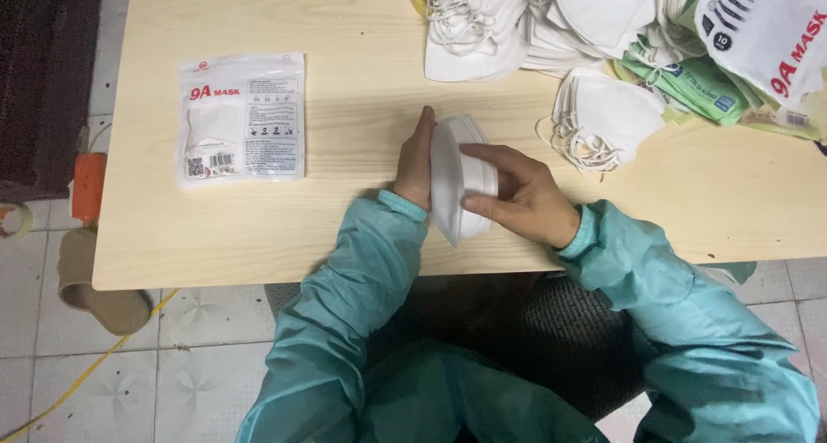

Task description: Folding and stacking white face masks on a wooden table

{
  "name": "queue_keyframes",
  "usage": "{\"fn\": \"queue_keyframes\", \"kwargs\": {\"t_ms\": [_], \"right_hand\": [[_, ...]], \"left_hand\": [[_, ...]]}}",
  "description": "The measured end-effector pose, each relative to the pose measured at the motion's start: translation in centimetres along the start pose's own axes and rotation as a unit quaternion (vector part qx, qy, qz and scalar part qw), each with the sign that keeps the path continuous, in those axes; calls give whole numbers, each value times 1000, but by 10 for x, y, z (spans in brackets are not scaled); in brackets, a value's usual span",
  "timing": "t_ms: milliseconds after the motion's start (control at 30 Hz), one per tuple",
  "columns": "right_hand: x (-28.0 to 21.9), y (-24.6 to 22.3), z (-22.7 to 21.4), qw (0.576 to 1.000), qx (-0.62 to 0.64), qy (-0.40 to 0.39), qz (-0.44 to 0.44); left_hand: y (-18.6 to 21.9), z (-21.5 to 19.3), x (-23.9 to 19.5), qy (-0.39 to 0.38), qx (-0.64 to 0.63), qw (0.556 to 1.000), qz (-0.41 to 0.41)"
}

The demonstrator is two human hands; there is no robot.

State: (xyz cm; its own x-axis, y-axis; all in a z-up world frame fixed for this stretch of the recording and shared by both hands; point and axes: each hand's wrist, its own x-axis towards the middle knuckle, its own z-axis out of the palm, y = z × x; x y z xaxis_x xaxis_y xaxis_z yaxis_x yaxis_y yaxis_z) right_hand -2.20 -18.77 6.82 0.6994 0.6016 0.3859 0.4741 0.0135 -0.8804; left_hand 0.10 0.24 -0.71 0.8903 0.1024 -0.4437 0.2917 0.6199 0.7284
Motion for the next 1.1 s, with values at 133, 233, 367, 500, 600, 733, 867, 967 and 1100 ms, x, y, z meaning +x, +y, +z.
{"fn": "queue_keyframes", "kwargs": {"t_ms": [133,233,367,500,600,733,867,967,1100], "right_hand": [[-3,2,-5,997,73,-11,40],[-3,6,-8,997,53,-22,51],[-3,6,-7,994,81,-15,68],[-5,13,-7,994,80,-9,79],[-1,5,-11,993,78,-11,91],[1,3,-14,990,88,-23,111],[0,12,-18,987,104,-24,124],[-2,19,-19,987,123,-42,100],[-2,22,-19,985,93,15,143]], "left_hand": [[6,5,-6,-4,8,1000,5],[11,9,-14,3,9,1000,5],[7,8,-10,5,6,1000,7],[-1,4,-2,-3,-6,1000,11],[1,7,-5,-2,-6,1000,17],[2,7,-6,3,9,1000,26],[-3,16,-16,26,75,994,82],[-5,17,-17,27,130,984,117],[-3,24,-23,37,207,968,140]]}}
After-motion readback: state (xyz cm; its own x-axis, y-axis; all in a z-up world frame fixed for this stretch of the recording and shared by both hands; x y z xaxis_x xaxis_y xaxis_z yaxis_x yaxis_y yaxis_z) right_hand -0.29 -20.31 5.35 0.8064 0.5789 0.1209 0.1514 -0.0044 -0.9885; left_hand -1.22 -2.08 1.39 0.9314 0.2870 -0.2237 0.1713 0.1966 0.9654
